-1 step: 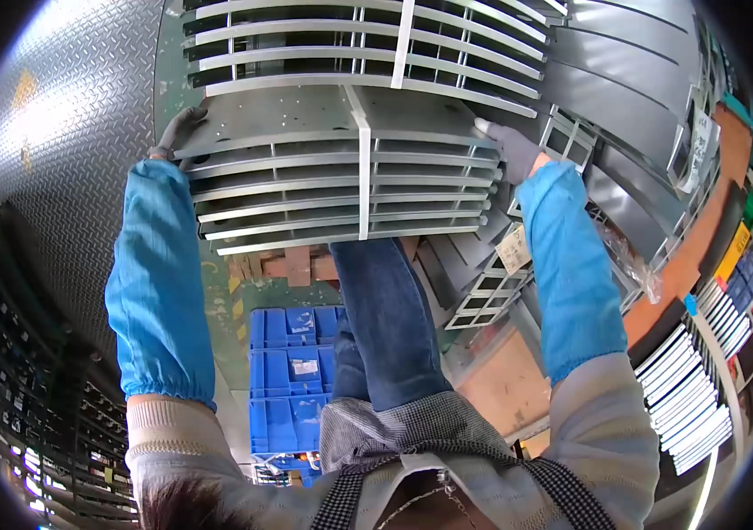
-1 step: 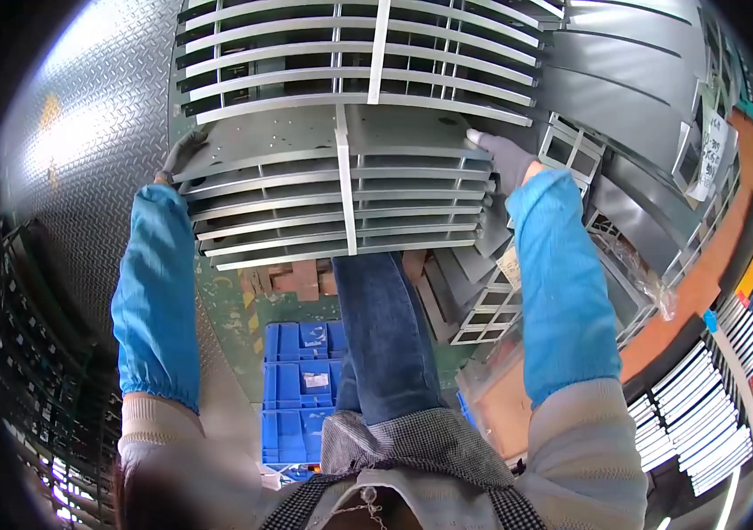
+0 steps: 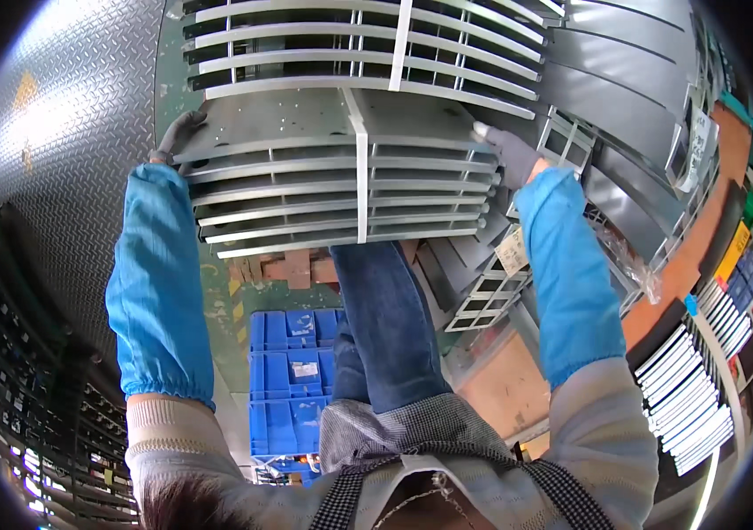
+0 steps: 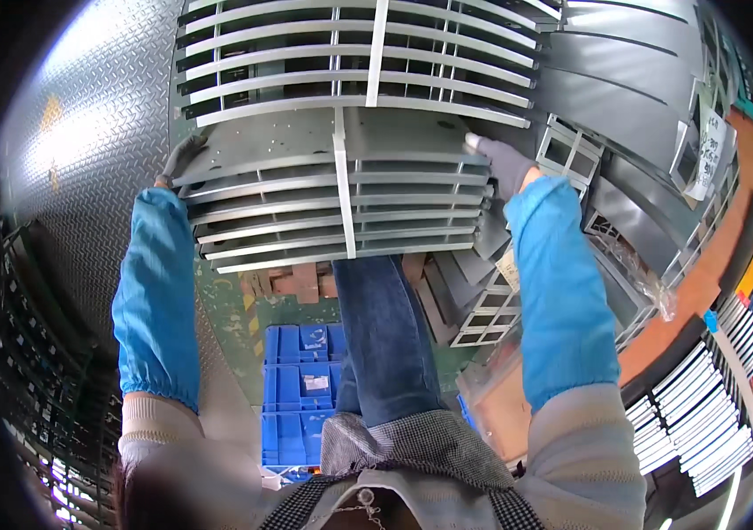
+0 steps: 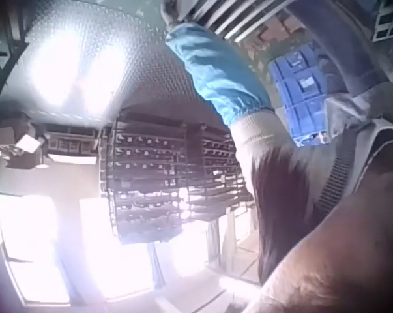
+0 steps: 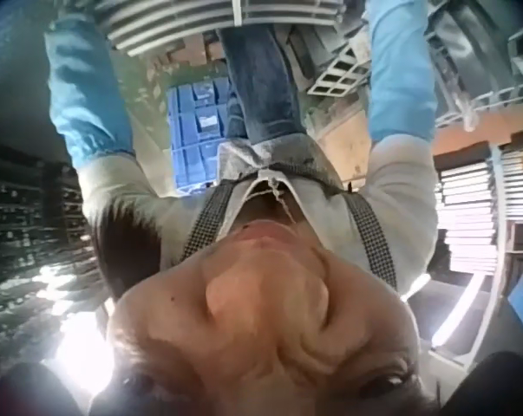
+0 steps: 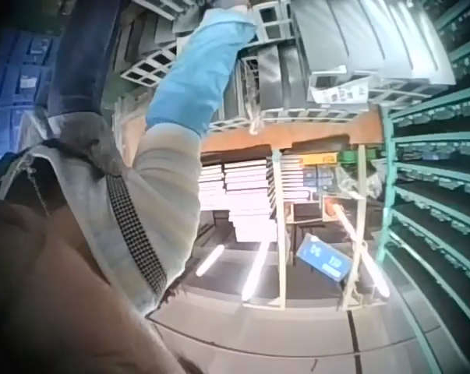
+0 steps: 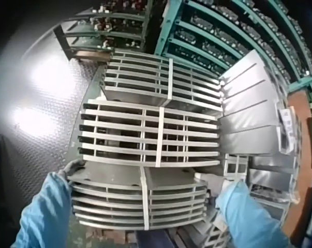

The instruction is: The recorder inserts black rubber grommets or stoppers into pre-drilled holes in a metal chassis panel.

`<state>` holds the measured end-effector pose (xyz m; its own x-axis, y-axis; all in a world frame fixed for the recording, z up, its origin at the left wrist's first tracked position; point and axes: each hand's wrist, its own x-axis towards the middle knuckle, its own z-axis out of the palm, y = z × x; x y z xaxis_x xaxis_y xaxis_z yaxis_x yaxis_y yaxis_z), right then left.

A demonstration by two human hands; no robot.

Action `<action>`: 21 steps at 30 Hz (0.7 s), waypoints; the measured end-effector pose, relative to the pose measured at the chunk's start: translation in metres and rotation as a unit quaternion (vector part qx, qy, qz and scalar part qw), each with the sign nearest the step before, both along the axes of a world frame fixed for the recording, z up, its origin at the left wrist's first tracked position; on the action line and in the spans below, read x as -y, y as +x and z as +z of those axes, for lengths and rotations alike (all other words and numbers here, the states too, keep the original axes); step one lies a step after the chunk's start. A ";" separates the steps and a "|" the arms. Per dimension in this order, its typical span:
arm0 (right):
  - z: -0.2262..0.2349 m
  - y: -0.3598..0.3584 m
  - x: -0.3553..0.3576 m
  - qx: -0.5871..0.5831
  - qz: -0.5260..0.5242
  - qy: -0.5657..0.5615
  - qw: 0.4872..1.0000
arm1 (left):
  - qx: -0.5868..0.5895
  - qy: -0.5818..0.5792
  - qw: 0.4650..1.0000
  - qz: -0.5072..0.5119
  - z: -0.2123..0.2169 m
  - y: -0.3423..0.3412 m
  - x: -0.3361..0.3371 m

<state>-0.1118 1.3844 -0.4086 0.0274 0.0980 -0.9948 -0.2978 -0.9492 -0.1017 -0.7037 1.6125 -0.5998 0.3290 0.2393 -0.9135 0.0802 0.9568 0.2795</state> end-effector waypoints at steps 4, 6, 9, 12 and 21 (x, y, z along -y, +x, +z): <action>0.004 -0.014 0.030 0.030 -0.014 0.057 0.998 | 0.020 0.009 0.999 0.027 0.025 -0.018 0.013; 0.043 0.001 0.049 0.055 -0.029 0.008 0.998 | 0.025 0.025 0.999 0.020 0.064 0.050 0.060; 0.065 -0.013 0.065 0.075 -0.046 0.004 0.996 | -0.039 -0.044 0.995 0.083 0.134 0.057 0.069; 0.049 -0.042 0.078 0.032 -0.071 0.087 0.993 | -0.055 -0.006 0.997 0.049 0.147 0.022 0.089; 0.121 -0.062 0.116 0.053 -0.039 0.117 0.991 | -0.047 -0.007 0.984 0.171 0.284 0.007 0.212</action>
